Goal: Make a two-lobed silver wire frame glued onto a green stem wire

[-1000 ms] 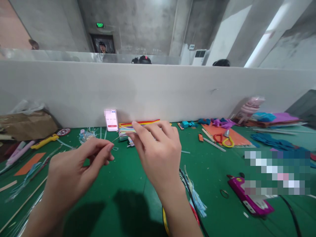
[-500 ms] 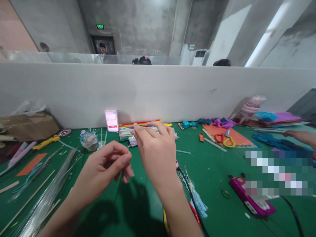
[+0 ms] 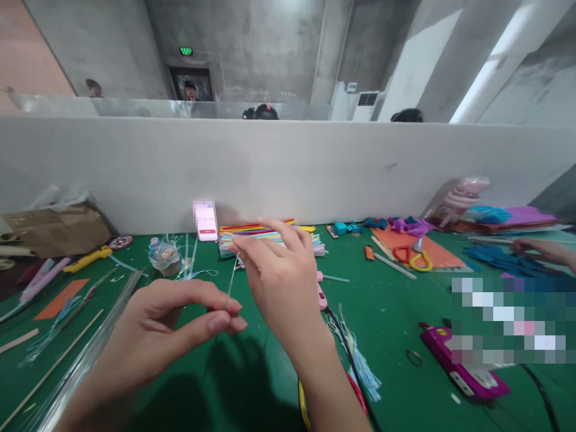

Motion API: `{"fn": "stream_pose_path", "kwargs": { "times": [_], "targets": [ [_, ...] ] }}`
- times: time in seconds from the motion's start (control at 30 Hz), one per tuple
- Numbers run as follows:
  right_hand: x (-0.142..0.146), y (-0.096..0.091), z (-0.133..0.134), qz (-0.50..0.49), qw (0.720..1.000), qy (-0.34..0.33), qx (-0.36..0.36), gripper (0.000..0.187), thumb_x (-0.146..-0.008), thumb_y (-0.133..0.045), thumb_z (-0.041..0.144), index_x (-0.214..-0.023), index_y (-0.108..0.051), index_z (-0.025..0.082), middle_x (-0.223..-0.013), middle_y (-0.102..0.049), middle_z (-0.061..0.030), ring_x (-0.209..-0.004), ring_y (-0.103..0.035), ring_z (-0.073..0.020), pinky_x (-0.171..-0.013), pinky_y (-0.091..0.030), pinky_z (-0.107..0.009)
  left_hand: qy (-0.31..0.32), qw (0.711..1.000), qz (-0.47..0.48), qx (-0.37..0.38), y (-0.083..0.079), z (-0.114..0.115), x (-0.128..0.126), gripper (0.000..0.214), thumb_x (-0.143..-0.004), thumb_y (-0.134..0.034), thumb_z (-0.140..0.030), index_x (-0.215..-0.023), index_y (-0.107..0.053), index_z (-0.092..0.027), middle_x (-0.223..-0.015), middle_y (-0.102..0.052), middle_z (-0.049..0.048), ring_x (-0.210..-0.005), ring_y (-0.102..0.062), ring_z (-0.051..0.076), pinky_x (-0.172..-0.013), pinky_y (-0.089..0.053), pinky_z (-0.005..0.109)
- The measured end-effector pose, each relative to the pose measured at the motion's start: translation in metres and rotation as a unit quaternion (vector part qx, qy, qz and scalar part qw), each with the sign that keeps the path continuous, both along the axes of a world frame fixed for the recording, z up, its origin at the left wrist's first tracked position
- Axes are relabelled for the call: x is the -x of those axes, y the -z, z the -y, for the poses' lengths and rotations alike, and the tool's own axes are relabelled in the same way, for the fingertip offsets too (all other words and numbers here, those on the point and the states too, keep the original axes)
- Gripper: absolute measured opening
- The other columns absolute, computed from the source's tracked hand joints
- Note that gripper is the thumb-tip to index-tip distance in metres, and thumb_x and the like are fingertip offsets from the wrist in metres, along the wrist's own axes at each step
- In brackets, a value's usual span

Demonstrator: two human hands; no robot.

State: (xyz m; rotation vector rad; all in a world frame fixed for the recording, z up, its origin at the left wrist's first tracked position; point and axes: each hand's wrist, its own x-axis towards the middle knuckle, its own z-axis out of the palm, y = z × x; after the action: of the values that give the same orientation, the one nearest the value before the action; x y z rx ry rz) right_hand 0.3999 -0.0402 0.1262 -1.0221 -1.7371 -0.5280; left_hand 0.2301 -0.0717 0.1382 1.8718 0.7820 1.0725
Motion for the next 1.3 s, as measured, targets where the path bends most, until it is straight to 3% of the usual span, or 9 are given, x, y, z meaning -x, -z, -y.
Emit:
{"fn": "stream_pose_path", "kwargs": {
  "times": [0.07,0.23,0.37,0.57,0.73,0.87,1.13,1.3],
  "targets": [
    [0.002,0.000,0.001,-0.003,1.000,0.003,-0.002,0.011,-0.093,-0.064,0.020,-0.097,-0.074,0.022,-0.089,-0.080,-0.0010,-0.111,-0.068,-0.0272,-0.091,-0.049,-0.043,-0.007,1.000,0.031,-0.002,-0.002,0.003,-0.002,0.015,-0.087,-0.066,-0.016,-0.082,-0.075,-0.027,-0.075,-0.078,-0.0028,-0.065,-0.074,0.014,-0.065,-0.061,0.024],
    [0.007,-0.002,0.003,0.020,0.999,-0.033,0.032,0.039,-0.094,-0.062,0.026,-0.132,-0.060,0.019,-0.132,-0.067,-0.0071,-0.137,-0.049,-0.0314,-0.105,-0.045,-0.051,-0.082,0.989,0.121,0.020,-0.001,0.002,-0.003,0.014,-0.089,-0.063,-0.018,-0.082,-0.073,-0.023,-0.066,-0.074,-0.0018,-0.048,-0.066,0.010,-0.051,-0.058,0.021],
    [0.010,-0.001,0.002,-0.006,0.997,-0.068,-0.022,0.026,-0.092,-0.065,0.019,-0.117,-0.068,0.025,-0.114,-0.077,-0.0016,-0.124,-0.061,-0.0248,-0.098,-0.050,-0.042,-0.076,0.989,0.124,0.032,0.001,-0.001,0.001,0.013,-0.090,-0.063,-0.020,-0.081,-0.071,-0.022,-0.064,-0.072,-0.0016,-0.046,-0.065,0.010,-0.048,-0.057,0.021],
    [0.009,-0.001,0.000,-0.052,0.994,-0.072,-0.060,0.005,-0.088,-0.070,0.020,-0.084,-0.071,0.023,-0.078,-0.079,0.0018,-0.087,-0.073,-0.0184,-0.082,-0.053,-0.032,-0.063,0.988,0.137,0.033,0.000,0.000,-0.001,0.013,-0.091,-0.061,-0.019,-0.083,-0.071,-0.022,-0.063,-0.070,-0.0024,-0.047,-0.064,0.009,-0.050,-0.056,0.020],
    [0.011,-0.002,0.001,-0.041,0.996,-0.075,-0.013,0.010,-0.093,-0.063,0.022,-0.089,-0.072,0.021,-0.083,-0.078,-0.0009,-0.087,-0.071,-0.0172,-0.083,-0.052,-0.033,-0.059,0.996,0.067,-0.003,-0.002,0.001,0.003,0.007,-0.088,-0.064,-0.020,-0.086,-0.070,-0.023,-0.067,-0.072,-0.0013,-0.054,-0.067,0.012,-0.054,-0.057,0.022],
    [0.012,-0.002,0.003,-0.045,0.996,-0.071,-0.014,0.010,-0.093,-0.062,0.020,-0.089,-0.072,0.020,-0.083,-0.078,-0.0008,-0.088,-0.072,-0.0174,-0.085,-0.053,-0.033,-0.061,0.997,0.020,-0.048,-0.002,0.002,0.008,0.009,-0.084,-0.068,-0.018,-0.089,-0.071,-0.025,-0.068,-0.074,-0.0021,-0.057,-0.069,0.013,-0.056,-0.058,0.023],
    [0.013,-0.003,0.003,-0.059,0.994,-0.091,-0.011,0.007,-0.091,-0.065,0.017,-0.088,-0.072,0.019,-0.084,-0.079,-0.0013,-0.083,-0.073,-0.0164,-0.080,-0.055,-0.032,-0.062,0.995,0.022,-0.082,0.000,0.001,0.006,0.017,-0.085,-0.066,-0.013,-0.085,-0.072,-0.028,-0.068,-0.075,-0.0060,-0.057,-0.070,0.011,-0.055,-0.057,0.021],
    [0.012,-0.005,0.009,-0.044,0.994,-0.096,0.002,0.008,-0.090,-0.066,0.019,-0.096,-0.071,0.019,-0.092,-0.080,-0.0024,-0.093,-0.073,-0.0179,-0.085,-0.056,-0.033,-0.084,0.993,0.049,-0.071,-0.002,0.004,0.005,0.019,-0.087,-0.063,-0.018,-0.073,-0.071,-0.027,-0.058,-0.070,-0.0058,-0.048,-0.065,0.011,-0.048,-0.053,0.023]
  ]
}}
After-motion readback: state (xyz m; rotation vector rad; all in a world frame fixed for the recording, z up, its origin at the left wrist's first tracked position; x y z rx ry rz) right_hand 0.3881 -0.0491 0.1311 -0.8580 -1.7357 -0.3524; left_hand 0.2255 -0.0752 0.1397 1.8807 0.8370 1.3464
